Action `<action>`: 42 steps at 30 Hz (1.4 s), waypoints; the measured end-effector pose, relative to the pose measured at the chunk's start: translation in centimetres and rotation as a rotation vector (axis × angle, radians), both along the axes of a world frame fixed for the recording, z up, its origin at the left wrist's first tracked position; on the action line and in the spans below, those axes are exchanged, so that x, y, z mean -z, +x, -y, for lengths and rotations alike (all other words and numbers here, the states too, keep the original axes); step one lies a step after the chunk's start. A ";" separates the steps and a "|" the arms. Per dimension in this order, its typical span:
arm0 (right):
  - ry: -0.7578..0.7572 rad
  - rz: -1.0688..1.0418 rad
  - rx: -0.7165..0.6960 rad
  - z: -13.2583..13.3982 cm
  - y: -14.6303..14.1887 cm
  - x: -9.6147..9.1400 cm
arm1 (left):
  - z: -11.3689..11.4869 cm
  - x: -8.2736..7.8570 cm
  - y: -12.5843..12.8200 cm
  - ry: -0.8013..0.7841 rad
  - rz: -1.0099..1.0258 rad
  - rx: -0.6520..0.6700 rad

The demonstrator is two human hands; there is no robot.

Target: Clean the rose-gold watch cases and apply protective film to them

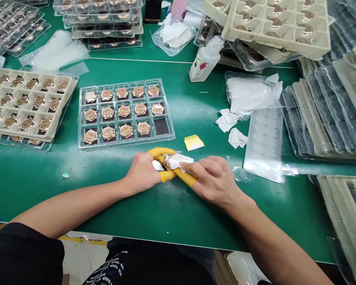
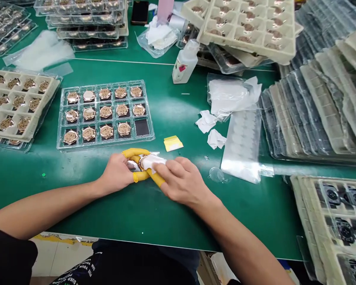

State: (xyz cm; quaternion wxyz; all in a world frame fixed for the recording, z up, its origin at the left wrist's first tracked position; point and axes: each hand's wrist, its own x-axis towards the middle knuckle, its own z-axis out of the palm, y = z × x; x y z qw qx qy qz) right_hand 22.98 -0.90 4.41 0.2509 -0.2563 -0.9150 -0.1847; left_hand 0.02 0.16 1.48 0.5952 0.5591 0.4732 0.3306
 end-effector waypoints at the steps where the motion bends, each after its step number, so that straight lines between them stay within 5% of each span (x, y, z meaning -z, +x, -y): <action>1: -0.002 -0.007 0.018 0.1 -0.1 0.1 | 0.0 0.0 0.0 -0.004 -0.001 -0.002; 30: 0.035 -0.058 0.144 0.6 -1.9 0.0 | 0.2 0.1 0.0 -0.015 -0.006 -0.031; 34: 0.057 -0.123 0.337 -0.7 0.8 0.5 | 0.4 -0.2 0.0 -0.021 0.039 -0.056; 36: -0.086 -0.127 0.415 -1.2 3.2 0.5 | 0.7 -0.2 0.0 0.061 0.048 -0.016; 39: -0.392 -0.207 0.482 -1.1 5.3 -0.1 | 1.0 0.3 -0.1 0.409 0.019 0.057; 42: -0.681 -0.459 0.354 -0.4 3.9 -0.7 | 1.1 1.1 0.0 0.811 0.042 0.087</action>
